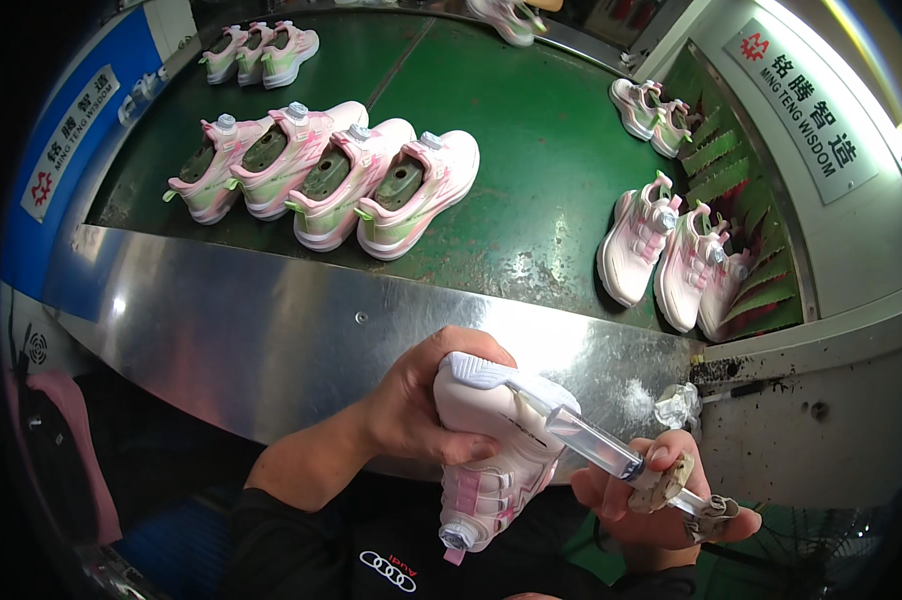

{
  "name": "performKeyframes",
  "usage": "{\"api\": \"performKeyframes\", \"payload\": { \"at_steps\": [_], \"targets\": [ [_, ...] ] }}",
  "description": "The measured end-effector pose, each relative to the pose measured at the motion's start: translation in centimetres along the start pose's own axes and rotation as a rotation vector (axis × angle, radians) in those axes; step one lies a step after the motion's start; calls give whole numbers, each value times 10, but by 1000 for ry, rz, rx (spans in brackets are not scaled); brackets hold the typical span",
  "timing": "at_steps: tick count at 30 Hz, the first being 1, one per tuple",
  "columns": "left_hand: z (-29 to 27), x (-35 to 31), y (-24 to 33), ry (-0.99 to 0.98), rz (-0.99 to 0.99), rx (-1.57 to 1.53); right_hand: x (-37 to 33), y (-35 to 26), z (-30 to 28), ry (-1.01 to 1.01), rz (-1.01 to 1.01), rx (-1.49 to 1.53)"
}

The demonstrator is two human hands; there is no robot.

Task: The person takes shoes one by one, applies adhesive along the sole seams using a syringe applicator, and places them back onto the conveyor belt.

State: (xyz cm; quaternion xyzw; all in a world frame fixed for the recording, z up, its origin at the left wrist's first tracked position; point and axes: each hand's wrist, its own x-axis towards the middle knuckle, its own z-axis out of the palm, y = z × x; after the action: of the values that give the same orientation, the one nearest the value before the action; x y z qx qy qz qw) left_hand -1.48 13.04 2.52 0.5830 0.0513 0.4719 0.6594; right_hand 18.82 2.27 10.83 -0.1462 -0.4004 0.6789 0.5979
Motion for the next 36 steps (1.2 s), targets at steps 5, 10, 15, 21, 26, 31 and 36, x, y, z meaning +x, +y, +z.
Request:
{"api": "performKeyframes", "payload": {
  "at_steps": [5, 10, 15, 21, 26, 31, 36],
  "targets": [
    [-2, -4, 0, 31, -35, -86, -3, 2, -4, -14, -16, -11],
    [-3, -1, -2, 57, -52, -69, -9, 3, -11, 10, -31, 31],
    [-10, -5, -5, 100, -69, -13, -15, 5, -12, 17, -36, 32],
    [-11, -6, -4, 242, -188, -68, -22, 7, -20, 59, 32, 61],
    [-15, -3, -5, 372, -280, -65, -32, 26, -37, 10, -127, 67],
    [-18, -2, -9, 431, -354, -160, -45, 33, -46, 55, -111, 73],
    [-22, 2, -15, 314, -417, -127, -56, 41, -54, 46, -92, 65]
  ]
}}
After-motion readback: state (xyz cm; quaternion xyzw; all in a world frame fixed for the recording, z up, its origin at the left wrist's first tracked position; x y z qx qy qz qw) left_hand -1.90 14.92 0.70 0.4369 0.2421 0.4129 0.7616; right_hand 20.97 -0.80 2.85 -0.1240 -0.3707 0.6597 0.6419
